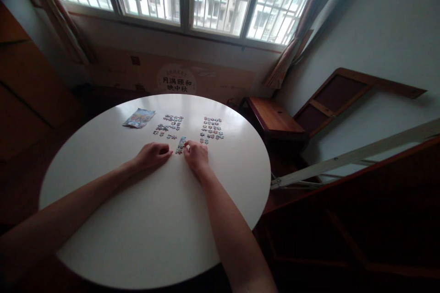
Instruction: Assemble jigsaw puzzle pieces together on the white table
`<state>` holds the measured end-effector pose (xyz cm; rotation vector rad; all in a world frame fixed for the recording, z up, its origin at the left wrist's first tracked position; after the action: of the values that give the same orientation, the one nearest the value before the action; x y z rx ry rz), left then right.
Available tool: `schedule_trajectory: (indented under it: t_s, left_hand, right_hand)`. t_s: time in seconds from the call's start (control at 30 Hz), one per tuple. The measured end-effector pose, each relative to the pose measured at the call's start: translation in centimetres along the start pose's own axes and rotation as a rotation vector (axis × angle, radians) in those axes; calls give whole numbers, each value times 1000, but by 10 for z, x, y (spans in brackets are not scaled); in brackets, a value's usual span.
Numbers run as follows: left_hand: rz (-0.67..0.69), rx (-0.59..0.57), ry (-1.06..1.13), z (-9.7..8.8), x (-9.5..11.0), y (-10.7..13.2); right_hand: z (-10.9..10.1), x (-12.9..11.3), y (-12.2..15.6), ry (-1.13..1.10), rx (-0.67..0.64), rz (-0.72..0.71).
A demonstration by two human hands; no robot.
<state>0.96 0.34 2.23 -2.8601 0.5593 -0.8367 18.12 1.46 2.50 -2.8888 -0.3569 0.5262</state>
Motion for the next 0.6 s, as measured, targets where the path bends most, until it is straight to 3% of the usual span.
schedule_trajectory:
  t_s: [0.6]
  left_hand:
    - [5,0,-4,0,-1,-1]
  right_hand:
    - [1,0,-1,-1,-9,-1]
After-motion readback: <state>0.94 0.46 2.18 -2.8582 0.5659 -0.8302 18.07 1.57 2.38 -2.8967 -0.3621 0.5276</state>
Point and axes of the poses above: each hand's wrist, its own y-axis away from the middle knuckle, its own z-axis out of the palm, x = y × z, the point moved 5 cm from there along -y, towards the middle knuckle, and after that the axes turned 9 degrees about y, right-handed, at the moved point
